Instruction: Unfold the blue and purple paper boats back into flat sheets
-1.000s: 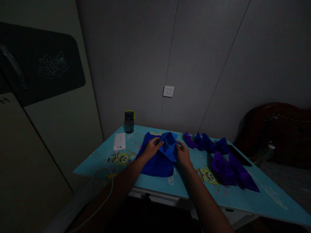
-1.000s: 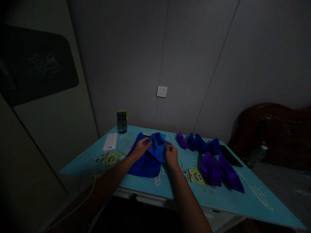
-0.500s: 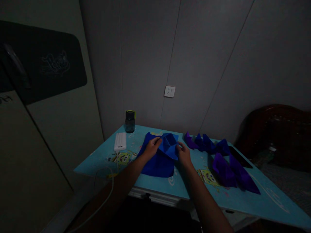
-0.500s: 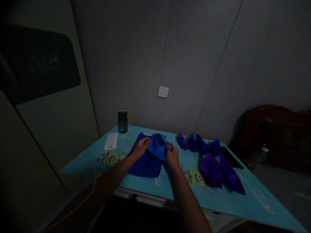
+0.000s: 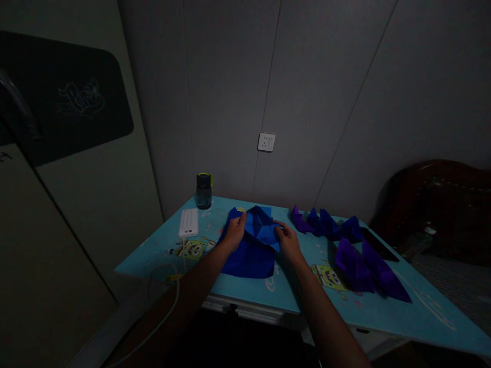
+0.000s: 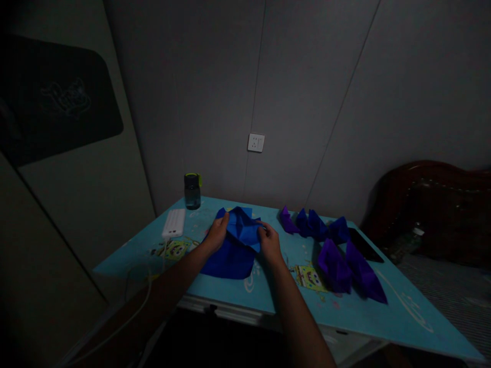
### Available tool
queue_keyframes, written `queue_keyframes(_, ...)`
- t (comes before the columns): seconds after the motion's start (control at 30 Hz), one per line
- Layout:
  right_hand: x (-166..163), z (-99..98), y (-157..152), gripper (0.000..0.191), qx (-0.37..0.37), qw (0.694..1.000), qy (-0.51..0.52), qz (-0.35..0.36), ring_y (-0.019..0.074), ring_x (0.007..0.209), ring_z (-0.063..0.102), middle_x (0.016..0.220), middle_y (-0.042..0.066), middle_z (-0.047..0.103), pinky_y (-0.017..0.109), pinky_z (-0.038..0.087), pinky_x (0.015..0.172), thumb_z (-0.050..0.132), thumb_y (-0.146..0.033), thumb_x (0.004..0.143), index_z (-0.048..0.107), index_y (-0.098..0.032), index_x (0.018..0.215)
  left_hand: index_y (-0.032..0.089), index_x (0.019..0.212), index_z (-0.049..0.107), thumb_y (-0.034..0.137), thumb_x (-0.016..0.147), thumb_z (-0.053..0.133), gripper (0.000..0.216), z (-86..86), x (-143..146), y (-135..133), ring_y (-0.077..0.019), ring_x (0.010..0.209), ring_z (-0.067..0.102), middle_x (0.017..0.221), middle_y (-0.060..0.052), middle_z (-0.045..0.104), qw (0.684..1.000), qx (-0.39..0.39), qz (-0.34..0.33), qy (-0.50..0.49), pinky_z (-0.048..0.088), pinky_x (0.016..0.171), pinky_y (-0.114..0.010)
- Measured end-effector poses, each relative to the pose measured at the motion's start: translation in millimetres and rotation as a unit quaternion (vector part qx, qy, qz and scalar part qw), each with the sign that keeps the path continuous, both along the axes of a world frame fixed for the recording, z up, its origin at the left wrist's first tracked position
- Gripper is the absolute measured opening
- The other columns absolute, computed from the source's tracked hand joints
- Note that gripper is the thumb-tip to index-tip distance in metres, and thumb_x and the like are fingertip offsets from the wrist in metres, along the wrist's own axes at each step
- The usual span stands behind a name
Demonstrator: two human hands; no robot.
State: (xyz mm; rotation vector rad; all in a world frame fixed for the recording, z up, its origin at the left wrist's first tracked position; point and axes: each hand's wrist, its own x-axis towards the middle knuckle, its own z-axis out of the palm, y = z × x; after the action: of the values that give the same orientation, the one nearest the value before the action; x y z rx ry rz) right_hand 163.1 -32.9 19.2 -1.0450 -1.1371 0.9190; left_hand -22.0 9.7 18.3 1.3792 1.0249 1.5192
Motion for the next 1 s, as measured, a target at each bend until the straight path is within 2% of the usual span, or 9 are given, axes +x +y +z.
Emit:
queue_keyframes(0.27, 0.1, 3.0, -4.8, 0.050, 0.001, 0.999, -0.028, -0.018, 0.0105, 0.047, 0.041, 0.055, -0.007, 0.049, 0.023, 0.031, 0.047, 0.064, -0.045, 0.075, 0.063, -0.016, 0.116, 0.019, 0.061, 0.046, 0.077, 0.079, 0.049, 0.061, -6.2, 0.3, 4.7, -0.0096, 0.048, 0.037, 0.053, 0.005, 0.042, 0.996, -0.018, -0.072, -0.042, 0.030, 0.048, -0.025)
queue_keyframes(0.37, -0.2, 3.3, -7.7, 0.053, 0.022, 0.998, -0.027, -0.060, 0.0113, 0.050, 0.047, 0.067, -0.005, 0.057, 0.023, 0.035, 0.049, 0.064, -0.044, 0.076, 0.055, -0.020, 0.122, 0.018, 0.063, 0.049, 0.076, 0.080, 0.050, 0.060, -8.5, 2.5, 6.3, -0.0100, 0.049, 0.039, 0.053, 0.005, 0.043, 0.995, -0.022, -0.089, -0.047, 0.032, 0.049, -0.025)
queue_keyframes(0.47, -1.8, 2.8, -10.7, 0.039, 0.080, 0.987, -0.094, -0.106, 0.0160, 0.070, 0.060, 0.099, 0.005, 0.065, 0.027, 0.046, 0.059, 0.064, -0.041, 0.079, 0.054, -0.023, 0.112, 0.018, 0.067, 0.053, 0.076, 0.080, 0.049, 0.060, -9.2, 3.7, 7.2, -0.0113, 0.053, 0.041, 0.055, 0.004, 0.046, 0.997, -0.008, -0.067, -0.044, 0.034, 0.052, -0.025)
queue_keyframes(0.57, -3.3, 1.1, -12.9, 0.014, 0.149, 0.955, -0.238, -0.094, 0.0234, 0.099, 0.060, 0.112, 0.010, 0.061, 0.035, 0.050, 0.079, 0.057, -0.034, 0.084, 0.061, -0.022, 0.087, 0.019, 0.069, 0.054, 0.075, 0.082, 0.047, 0.058, -7.9, 2.4, 6.9, -0.0120, 0.055, 0.041, 0.057, 0.004, 0.044, 0.999, 0.011, -0.019, -0.031, 0.034, 0.054, -0.025)
queue_keyframes(0.63, -4.1, -0.8, -13.3, 0.016, 0.164, 0.932, -0.316, -0.073, 0.0268, 0.112, 0.056, 0.116, 0.012, 0.058, 0.041, 0.046, 0.092, 0.054, -0.031, 0.086, 0.065, -0.021, 0.080, 0.019, 0.069, 0.054, 0.072, 0.085, 0.047, 0.056, -6.1, 0.5, 5.7, -0.0122, 0.054, 0.041, 0.056, 0.005, 0.042, 1.000, 0.019, 0.008, -0.020, 0.034, 0.054, -0.025)
queue_keyframes(0.7, -5.1, -3.1, -13.0, 0.020, 0.155, 0.919, -0.359, -0.060, 0.0274, 0.115, 0.054, 0.120, 0.012, 0.056, 0.044, 0.042, 0.100, 0.053, -0.031, 0.087, 0.070, -0.021, 0.090, 0.019, 0.071, 0.057, 0.069, 0.087, 0.046, 0.054, -3.7, -1.2, 4.1, -0.0135, 0.056, 0.045, 0.058, 0.003, 0.046, 0.999, 0.031, 0.029, -0.001, 0.038, 0.057, -0.026)
queue_keyframes(0.77, -6.6, -4.8, -12.4, 0.024, 0.142, 0.916, -0.373, -0.049, 0.0271, 0.116, 0.054, 0.121, 0.012, 0.056, 0.044, 0.040, 0.103, 0.055, -0.036, 0.088, 0.071, -0.022, 0.099, 0.018, 0.080, 0.064, 0.066, 0.090, 0.045, 0.053, -1.3, -2.0, 2.2, -0.0161, 0.065, 0.053, 0.065, 0.000, 0.056, 0.997, 0.055, 0.044, 0.018, 0.044, 0.065, -0.027)
queue_keyframes(0.87, -10.0, -5.3, -12.5, 0.028, 0.123, 0.925, -0.358, -0.027, 0.0270, 0.113, 0.054, 0.117, 0.011, 0.058, 0.042, 0.040, 0.102, 0.061, -0.045, 0.086, 0.073, -0.022, 0.095, 0.017, 0.109, 0.068, 0.058, 0.093, 0.044, 0.051, 1.4, -1.8, -1.2, -0.0211, 0.092, 0.062, 0.097, -0.008, 0.069, 0.991, 0.117, 0.045, 0.035, 0.047, 0.087, -0.031)
queue_keyframes(1.0, -14.1, -4.3, -13.6, 0.030, 0.085, 0.947, -0.308, -0.019, 0.0254, 0.098, 0.058, 0.101, 0.008, 0.060, 0.040, 0.045, 0.092, 0.067, -0.050, 0.080, 0.072, -0.020, 0.085, 0.018, 0.131, 0.060, 0.050, 0.096, 0.044, 0.051, 3.1, -1.0, -7.0, -0.0227, 0.116, 0.058, 0.125, -0.011, 0.064, 0.982, 0.176, 0.014, 0.063, 0.041, 0.104, -0.034)
